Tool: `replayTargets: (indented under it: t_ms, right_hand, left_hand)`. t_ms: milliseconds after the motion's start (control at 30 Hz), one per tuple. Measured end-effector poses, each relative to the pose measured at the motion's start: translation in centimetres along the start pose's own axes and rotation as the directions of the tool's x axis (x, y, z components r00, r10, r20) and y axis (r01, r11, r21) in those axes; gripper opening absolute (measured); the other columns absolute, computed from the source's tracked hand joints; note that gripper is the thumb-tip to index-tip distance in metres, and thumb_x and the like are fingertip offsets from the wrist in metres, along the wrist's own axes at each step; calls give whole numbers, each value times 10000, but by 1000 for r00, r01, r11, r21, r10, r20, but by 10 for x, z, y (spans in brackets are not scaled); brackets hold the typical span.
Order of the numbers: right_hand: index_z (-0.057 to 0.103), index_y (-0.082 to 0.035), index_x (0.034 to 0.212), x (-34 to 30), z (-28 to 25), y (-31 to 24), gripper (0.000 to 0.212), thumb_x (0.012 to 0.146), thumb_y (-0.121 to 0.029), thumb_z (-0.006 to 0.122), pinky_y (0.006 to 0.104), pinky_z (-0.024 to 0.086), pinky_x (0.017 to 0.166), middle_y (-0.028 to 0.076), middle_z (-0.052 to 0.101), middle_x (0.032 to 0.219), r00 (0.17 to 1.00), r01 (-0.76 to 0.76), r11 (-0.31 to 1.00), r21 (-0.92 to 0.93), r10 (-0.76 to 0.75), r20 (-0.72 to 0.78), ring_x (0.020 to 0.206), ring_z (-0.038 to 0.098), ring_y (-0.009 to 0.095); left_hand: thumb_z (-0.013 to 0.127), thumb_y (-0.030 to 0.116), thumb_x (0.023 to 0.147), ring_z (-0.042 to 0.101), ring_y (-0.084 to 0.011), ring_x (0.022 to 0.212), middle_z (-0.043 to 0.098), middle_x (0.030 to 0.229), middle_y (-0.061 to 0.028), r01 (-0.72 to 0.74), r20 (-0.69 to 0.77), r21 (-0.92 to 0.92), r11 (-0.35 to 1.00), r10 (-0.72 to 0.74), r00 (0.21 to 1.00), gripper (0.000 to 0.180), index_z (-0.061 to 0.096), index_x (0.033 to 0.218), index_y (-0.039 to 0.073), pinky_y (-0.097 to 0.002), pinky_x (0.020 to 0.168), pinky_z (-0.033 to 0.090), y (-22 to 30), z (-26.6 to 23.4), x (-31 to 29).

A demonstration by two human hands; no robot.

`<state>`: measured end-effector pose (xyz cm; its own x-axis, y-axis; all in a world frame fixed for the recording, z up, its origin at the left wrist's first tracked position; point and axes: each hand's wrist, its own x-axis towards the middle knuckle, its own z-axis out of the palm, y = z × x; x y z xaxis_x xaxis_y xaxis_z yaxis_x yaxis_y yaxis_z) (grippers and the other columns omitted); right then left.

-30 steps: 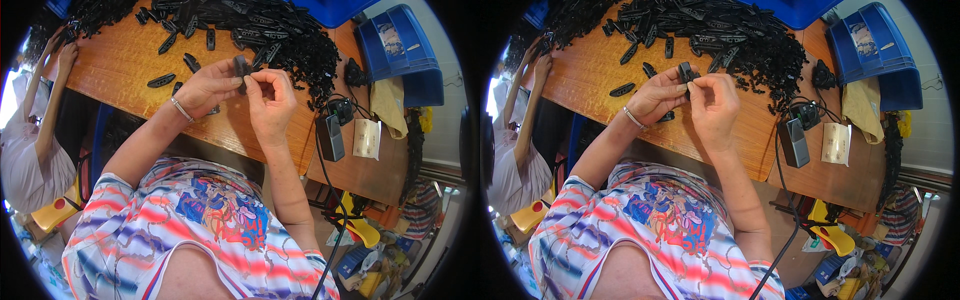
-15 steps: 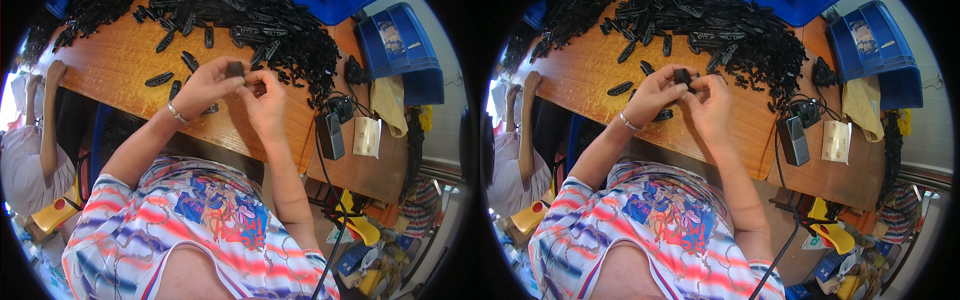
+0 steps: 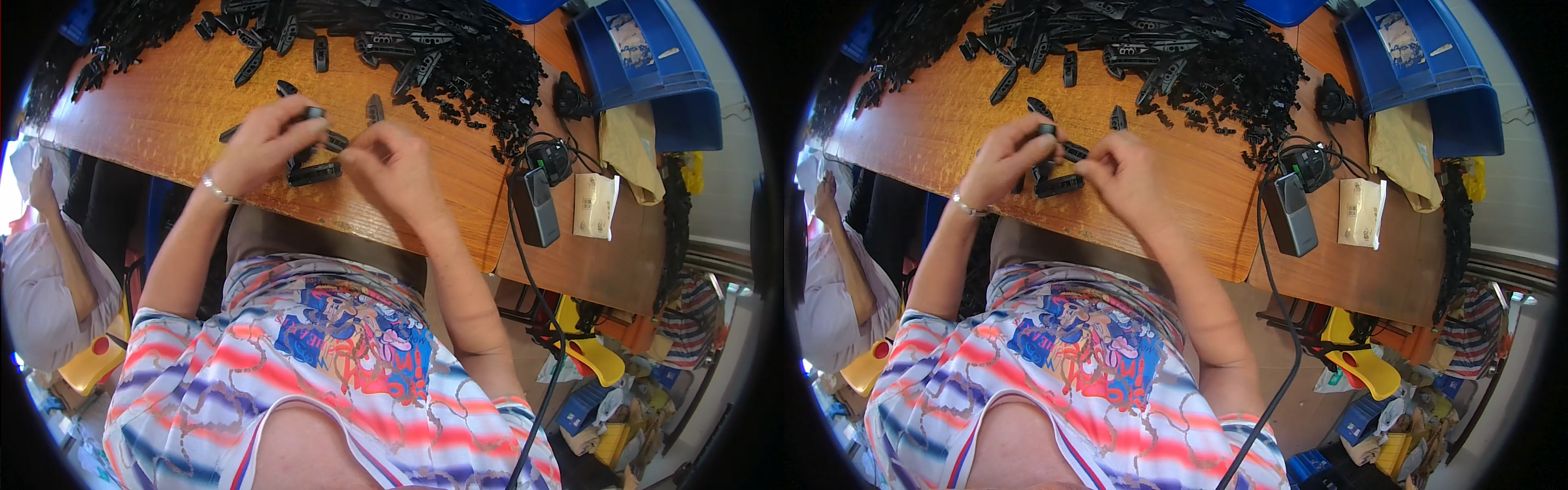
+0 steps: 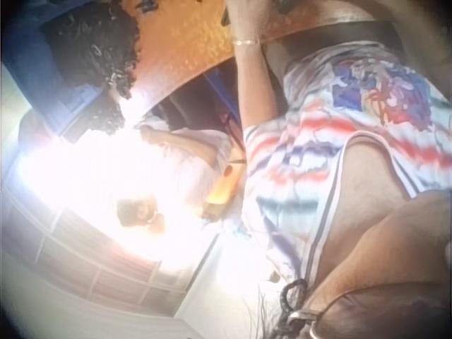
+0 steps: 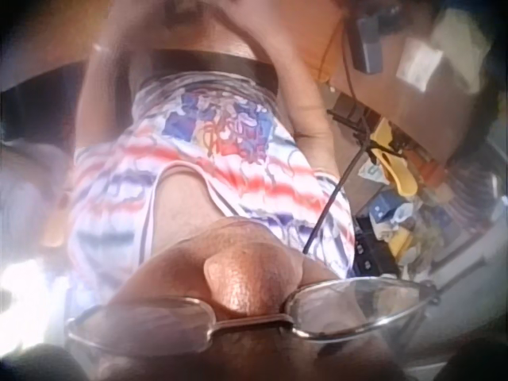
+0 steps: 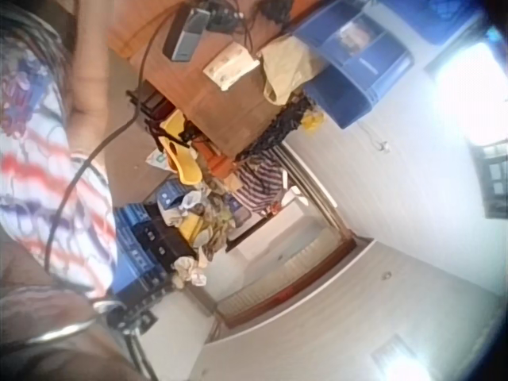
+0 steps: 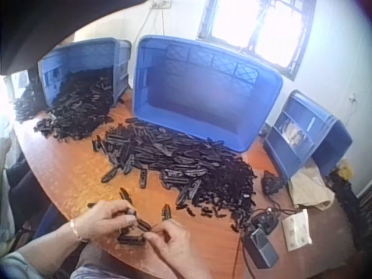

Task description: The person assembles small black plastic buckles by hand at a wooden workbench.

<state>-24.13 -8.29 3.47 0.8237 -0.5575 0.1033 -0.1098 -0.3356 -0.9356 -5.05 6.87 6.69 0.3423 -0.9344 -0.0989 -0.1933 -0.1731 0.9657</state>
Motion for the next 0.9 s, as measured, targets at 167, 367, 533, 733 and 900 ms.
replayTargets:
  t_ms: [167,367,533,733,900]
  right_hand:
    - [745,-42,999,25,-51,29,135,906,-107,818,484,580,822,158,704,1063,941,-9,821,-571,-186,-282,941,722,363]
    - [750,-74,1097,36,-53,38,176,933,-121,791,502,583,831,153,707,1121,978,-20,677,-736,-140,-155,975,727,405]
    - [765,-65,1093,33,-53,43,145,949,-73,771,472,586,801,170,739,1076,985,-8,743,-669,-107,-132,936,738,381]
    - [762,-14,1063,17,-46,39,120,957,-65,784,400,589,739,182,772,999,980,-41,879,-476,-58,-192,812,754,326]
    - [754,8,1094,12,-29,15,132,986,-66,764,329,585,679,158,783,992,978,-91,981,-174,55,-203,739,770,219]
  left_hand:
    - [748,235,1008,723,-228,940,752,1009,-110,-20,-128,669,743,141,982,257,748,1127,6,-373,839,559,-5,-51,-21]
    - [781,236,944,708,-345,1009,758,1059,-147,-35,-105,703,711,152,983,306,774,1172,32,-423,913,558,-14,-60,-17]
    - [755,77,915,676,-343,1019,701,1059,-108,-142,-86,834,533,379,921,263,764,1177,87,-451,897,567,-24,-50,20]
    - [790,27,856,620,-305,1120,629,1096,-75,-229,85,913,338,391,916,316,756,1158,109,-421,910,571,-36,-47,48]
    - [790,82,901,630,-287,1082,640,1097,-69,-247,72,925,290,503,861,273,749,1171,77,-394,907,581,-42,-40,59]
